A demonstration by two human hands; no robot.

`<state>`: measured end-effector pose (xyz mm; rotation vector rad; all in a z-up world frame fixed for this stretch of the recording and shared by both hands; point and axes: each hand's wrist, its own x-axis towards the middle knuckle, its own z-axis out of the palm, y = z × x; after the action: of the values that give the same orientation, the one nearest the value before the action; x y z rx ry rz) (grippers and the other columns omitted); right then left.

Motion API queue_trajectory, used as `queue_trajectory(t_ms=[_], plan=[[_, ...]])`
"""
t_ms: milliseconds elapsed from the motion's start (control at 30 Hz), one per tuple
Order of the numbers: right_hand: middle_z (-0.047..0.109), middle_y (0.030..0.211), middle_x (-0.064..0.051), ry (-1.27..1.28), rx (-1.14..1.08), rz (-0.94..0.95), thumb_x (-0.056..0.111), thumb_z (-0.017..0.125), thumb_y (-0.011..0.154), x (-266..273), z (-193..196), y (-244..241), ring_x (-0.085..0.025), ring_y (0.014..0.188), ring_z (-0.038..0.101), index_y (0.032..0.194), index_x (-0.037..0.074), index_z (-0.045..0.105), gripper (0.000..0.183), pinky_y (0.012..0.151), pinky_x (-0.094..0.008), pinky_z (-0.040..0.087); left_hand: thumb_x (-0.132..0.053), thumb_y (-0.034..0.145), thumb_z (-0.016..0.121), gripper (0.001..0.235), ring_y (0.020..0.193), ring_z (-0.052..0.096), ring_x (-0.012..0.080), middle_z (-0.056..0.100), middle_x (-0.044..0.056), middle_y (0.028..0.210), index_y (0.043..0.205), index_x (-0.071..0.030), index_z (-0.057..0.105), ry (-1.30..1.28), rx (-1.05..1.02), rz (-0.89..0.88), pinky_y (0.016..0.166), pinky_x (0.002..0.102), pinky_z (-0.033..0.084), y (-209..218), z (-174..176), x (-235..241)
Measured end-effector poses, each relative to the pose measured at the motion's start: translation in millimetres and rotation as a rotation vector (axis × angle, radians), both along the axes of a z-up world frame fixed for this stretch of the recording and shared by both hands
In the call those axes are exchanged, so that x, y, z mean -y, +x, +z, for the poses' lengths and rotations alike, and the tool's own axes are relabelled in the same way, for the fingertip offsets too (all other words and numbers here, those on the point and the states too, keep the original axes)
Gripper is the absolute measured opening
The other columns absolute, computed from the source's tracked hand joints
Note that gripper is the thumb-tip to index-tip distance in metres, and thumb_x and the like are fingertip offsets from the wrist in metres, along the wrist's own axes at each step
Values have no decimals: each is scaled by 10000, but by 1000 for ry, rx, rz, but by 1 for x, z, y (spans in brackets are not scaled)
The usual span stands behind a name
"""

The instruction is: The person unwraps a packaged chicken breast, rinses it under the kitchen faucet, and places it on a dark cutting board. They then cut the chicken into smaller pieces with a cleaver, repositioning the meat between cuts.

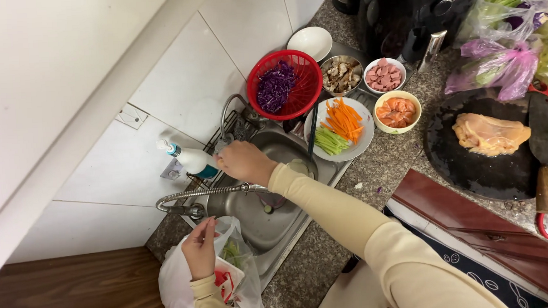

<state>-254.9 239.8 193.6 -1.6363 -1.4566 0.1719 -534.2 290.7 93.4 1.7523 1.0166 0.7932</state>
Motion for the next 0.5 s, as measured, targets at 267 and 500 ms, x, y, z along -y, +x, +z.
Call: queue_trajectory(t_ms=[267, 500], plan=[[698, 998, -289, -432, -175, -111, 322, 644, 939, 28, -147, -22, -449, 944, 689, 973, -34, 674, 359, 860, -515, 555, -162, 962, 693, 256, 711, 652, 82, 780, 41, 937, 1129, 19, 763, -94, -3, -128, 674, 243, 568, 40, -24, -3], [729, 963, -152, -388, -829, -48, 210, 684, 796, 119, -138, 33, -307, 838, 729, 1117, -2, 657, 385, 727, -428, 591, -175, 959, 705, 260, 685, 668, 77, 799, 47, 899, 1108, 28, 771, -19, -25, -364, 645, 231, 531, 149, 0, 51]])
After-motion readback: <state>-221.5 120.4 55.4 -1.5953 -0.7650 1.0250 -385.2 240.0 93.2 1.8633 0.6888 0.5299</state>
